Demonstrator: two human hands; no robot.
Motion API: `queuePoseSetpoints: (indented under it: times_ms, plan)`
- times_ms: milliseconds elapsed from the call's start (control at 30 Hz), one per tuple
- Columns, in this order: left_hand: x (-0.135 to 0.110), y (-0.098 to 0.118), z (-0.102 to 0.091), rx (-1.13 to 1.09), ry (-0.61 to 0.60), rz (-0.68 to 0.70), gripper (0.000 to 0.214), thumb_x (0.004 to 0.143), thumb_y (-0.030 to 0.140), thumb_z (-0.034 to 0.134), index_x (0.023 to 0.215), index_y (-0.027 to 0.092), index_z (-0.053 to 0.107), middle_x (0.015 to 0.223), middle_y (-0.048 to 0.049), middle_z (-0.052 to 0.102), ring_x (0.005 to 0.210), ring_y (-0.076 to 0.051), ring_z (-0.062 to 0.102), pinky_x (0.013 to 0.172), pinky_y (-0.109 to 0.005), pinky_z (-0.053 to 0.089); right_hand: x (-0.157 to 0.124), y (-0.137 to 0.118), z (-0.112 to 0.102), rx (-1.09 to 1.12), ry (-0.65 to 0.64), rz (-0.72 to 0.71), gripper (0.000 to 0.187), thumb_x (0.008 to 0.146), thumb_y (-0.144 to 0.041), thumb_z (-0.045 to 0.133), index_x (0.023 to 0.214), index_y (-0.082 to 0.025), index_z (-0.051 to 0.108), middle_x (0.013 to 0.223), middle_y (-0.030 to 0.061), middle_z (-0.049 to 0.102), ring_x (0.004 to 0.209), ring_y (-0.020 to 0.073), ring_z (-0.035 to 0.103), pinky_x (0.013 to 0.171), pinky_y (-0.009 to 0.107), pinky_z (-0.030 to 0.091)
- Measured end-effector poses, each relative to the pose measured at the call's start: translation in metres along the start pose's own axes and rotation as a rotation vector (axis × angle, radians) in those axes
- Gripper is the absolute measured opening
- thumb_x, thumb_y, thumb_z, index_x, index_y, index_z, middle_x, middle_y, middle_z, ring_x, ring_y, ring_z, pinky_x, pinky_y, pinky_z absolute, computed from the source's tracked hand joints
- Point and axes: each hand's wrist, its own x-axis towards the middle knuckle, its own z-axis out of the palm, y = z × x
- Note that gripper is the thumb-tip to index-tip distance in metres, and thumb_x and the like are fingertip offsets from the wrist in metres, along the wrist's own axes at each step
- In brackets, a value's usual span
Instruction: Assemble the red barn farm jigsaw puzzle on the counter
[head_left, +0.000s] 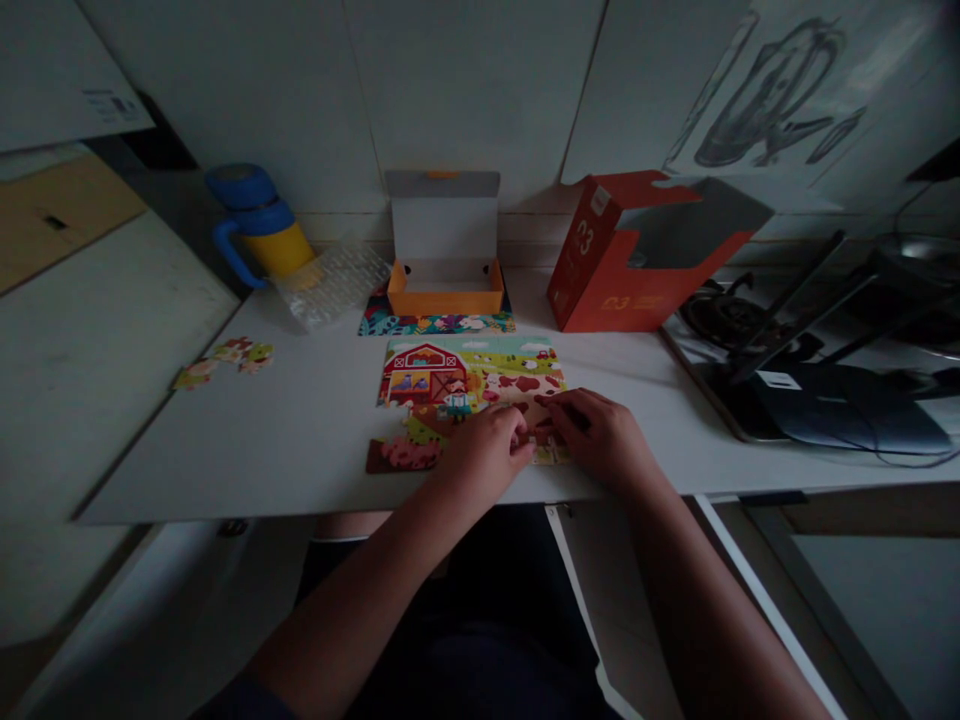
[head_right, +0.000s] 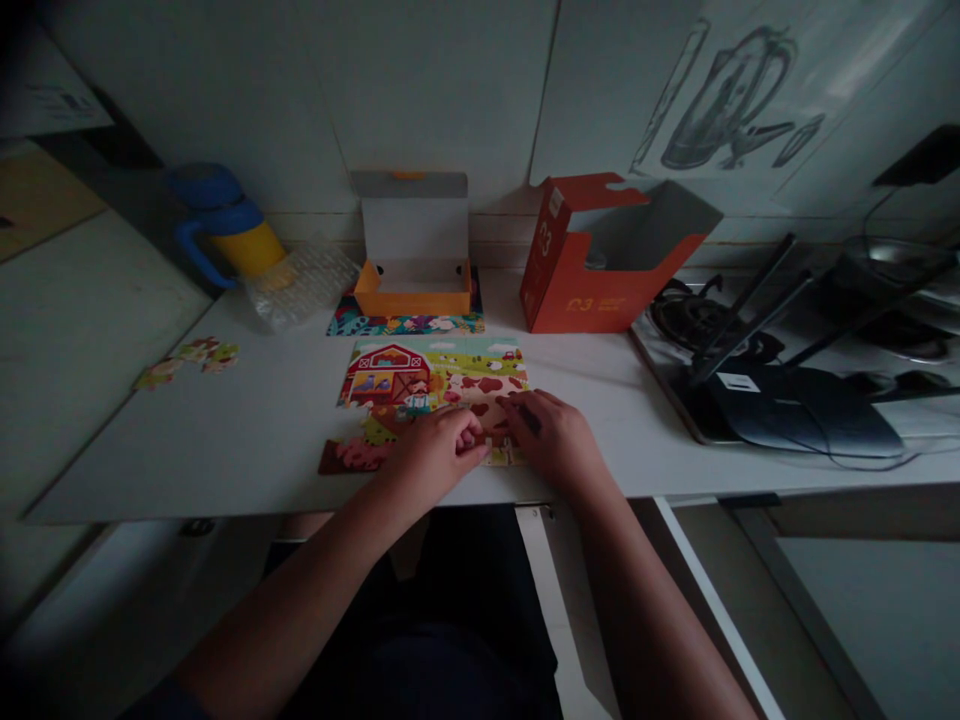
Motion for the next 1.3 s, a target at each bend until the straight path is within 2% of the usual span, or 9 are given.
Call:
queuePoseSetpoints:
  times_ms: [233,367,500,700,933,1067,1133,1300]
  plan:
    - [0.001,0.008,0.003,0.098,0.018,-0.025,0.012,0.092,0.02,0.082,0.092,0.02,0.07,0.096,-0.0053,0.077,0.087,-0.022,0.072,0.084,-0.034,0.057,0.0,0.003,0.002,-0.01,-0.026,-0.004,0.026,0.109,-0.038,0.058,0.112,-0.024,0.079,0.109,0.0109,0.083,0.094,0.0271,0.078,0.087,0.04,0.058]
    - [0.001,0.01,0.006,0.104,-0.007,-0.04,0.009,0.095,0.021,0.079,0.094,0.019,0.071,0.098,-0.0062,0.077,0.089,-0.022,0.072,0.085,-0.035,0.057,-0.001,0.003,0.002,-0.016,-0.028,0.002,0.025,0.109,-0.037,0.058,0.112,-0.024,0.079,0.11,0.0109,0.084,0.094,0.0274,0.078,0.086,0.04,0.058]
    - [0.0,0.008,0.01,0.123,0.024,-0.024,0.007,0.096,0.02,0.078,0.095,0.018,0.072,0.098,-0.0059,0.075,0.088,-0.021,0.071,0.085,-0.035,0.057,0.0,0.0,0.0,-0.017,-0.034,0.001,0.025,0.109,-0.036,0.058,0.11,-0.023,0.079,0.11,0.0109,0.084,0.094,0.0267,0.079,0.085,0.038,0.057]
    - [-0.006,0.011,0.017,0.171,0.017,0.17,0.009,0.102,0.022,0.071,0.096,0.019,0.076,0.106,-0.0066,0.07,0.094,-0.021,0.071,0.084,-0.034,0.058,0.0,-0.001,-0.001,-0.03,-0.057,-0.003,0.022,0.107,-0.032,0.058,0.109,-0.023,0.078,0.112,0.0109,0.084,0.096,0.0273,0.079,0.085,0.038,0.058]
    - [-0.015,0.012,0.021,0.292,0.066,0.362,0.018,0.107,0.017,0.062,0.094,0.016,0.076,0.109,-0.0101,0.074,0.112,-0.028,0.068,0.099,-0.043,0.06,0.0,0.001,0.001,-0.028,-0.058,0.001,0.025,0.108,-0.035,0.057,0.112,-0.023,0.078,0.113,0.0116,0.085,0.096,0.0276,0.079,0.085,0.04,0.059]
    - [-0.025,0.009,0.023,0.312,0.077,0.4,0.009,0.105,0.022,0.069,0.107,0.015,0.075,0.125,-0.0115,0.074,0.122,-0.03,0.067,0.107,-0.047,0.059,0.0,0.001,0.001,-0.045,-0.045,-0.025,0.028,0.109,-0.037,0.056,0.112,-0.023,0.079,0.115,0.0119,0.085,0.096,0.0273,0.08,0.086,0.04,0.06]
    - [-0.03,0.008,0.026,0.339,0.094,0.412,0.015,0.105,0.026,0.07,0.114,0.015,0.074,0.132,-0.0124,0.073,0.127,-0.03,0.066,0.109,-0.048,0.059,-0.002,0.003,0.002,-0.066,-0.038,-0.044,0.029,0.109,-0.038,0.056,0.112,-0.022,0.08,0.115,0.0121,0.085,0.096,0.0278,0.08,0.086,0.04,0.061]
    - [-0.037,0.008,0.03,0.41,0.117,0.435,0.02,0.109,0.033,0.064,0.116,0.016,0.071,0.131,-0.0111,0.073,0.127,-0.028,0.065,0.105,-0.047,0.058,-0.004,0.015,0.006,-0.112,-0.032,-0.089,0.03,0.108,-0.039,0.056,0.112,-0.022,0.08,0.113,0.0117,0.085,0.093,0.0283,0.081,0.082,0.04,0.061]
